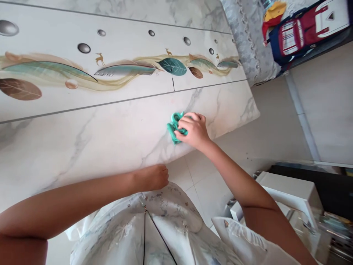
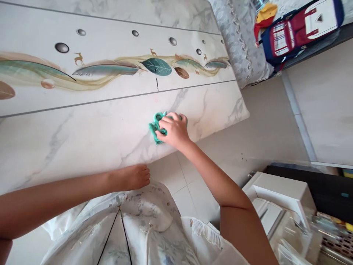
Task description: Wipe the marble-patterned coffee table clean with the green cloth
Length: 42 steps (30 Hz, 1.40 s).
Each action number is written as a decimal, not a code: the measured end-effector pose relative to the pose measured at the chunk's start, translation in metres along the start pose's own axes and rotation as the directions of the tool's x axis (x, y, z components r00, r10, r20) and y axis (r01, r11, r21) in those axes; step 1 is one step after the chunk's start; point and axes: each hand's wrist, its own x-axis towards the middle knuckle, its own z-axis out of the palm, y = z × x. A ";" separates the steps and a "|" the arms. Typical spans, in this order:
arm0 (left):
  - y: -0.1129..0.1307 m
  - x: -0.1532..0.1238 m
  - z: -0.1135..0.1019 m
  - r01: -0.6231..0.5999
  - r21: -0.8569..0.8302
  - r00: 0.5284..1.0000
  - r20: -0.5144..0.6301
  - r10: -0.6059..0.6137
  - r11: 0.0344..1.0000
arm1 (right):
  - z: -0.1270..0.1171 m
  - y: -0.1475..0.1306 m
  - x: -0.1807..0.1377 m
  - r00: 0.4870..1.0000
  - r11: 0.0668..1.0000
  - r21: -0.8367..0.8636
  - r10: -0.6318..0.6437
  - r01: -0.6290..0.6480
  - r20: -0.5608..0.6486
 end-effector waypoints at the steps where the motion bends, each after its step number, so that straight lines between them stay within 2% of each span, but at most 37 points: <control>1: 0.000 0.000 0.001 0.000 -0.002 1.000 -0.006 0.000 1.000 | -0.002 -0.004 -0.004 0.999 0.999 0.031 -0.030 0.029 0.027; 3: 0.000 0.000 0.003 -0.001 -0.010 1.000 -0.026 0.000 1.000 | -0.003 -0.012 -0.009 0.999 0.996 0.090 -0.014 0.011 0.038; 5: 0.000 0.000 0.006 0.000 -0.017 0.999 -0.048 -0.001 1.000 | 0.001 -0.016 -0.008 0.998 0.990 0.124 0.064 -0.065 0.013; 8: 0.001 0.000 0.007 0.007 -0.015 0.998 -0.060 -0.008 1.000 | 0.010 -0.017 -0.001 0.992 0.988 0.099 0.124 -0.122 -0.019; 12: 0.002 0.000 0.005 0.014 -0.014 0.998 -0.056 -0.015 1.000 | 0.016 -0.036 0.016 0.999 0.998 0.054 0.026 -0.025 -0.018; 16: 0.003 0.000 0.004 0.021 -0.014 0.998 -0.053 -0.022 1.000 | 0.014 -0.057 0.033 0.993 0.991 0.087 -0.110 0.105 0.050; 22: 0.004 0.001 0.009 0.017 -0.060 0.997 -0.076 -0.022 0.998 | 0.009 -0.042 0.024 0.946 0.950 0.160 -0.290 0.267 0.144; 28: 0.005 0.004 0.011 0.020 -0.055 0.998 -0.059 -0.024 0.998 | 0.017 -0.041 0.025 0.966 0.961 0.106 -0.259 0.257 0.007; 32: 0.005 0.005 0.012 0.030 -0.063 0.999 -0.036 -0.033 0.998 | 0.019 -0.040 0.019 0.950 0.941 0.137 -0.312 0.308 0.010; 36: 0.006 0.004 0.015 0.030 -0.066 0.999 -0.038 -0.033 0.997 | 0.021 -0.040 0.023 0.966 0.956 0.142 -0.258 0.259 -0.025; 39: 0.005 0.003 0.015 0.013 -0.087 0.999 -0.035 -0.016 0.996 | 0.021 -0.041 0.028 0.948 0.935 0.174 -0.317 0.310 0.015; 42: 0.004 0.004 0.010 0.004 -0.092 1.000 0.030 -0.001 0.996 | 0.020 -0.041 0.029 0.946 0.932 0.170 -0.324 0.319 0.005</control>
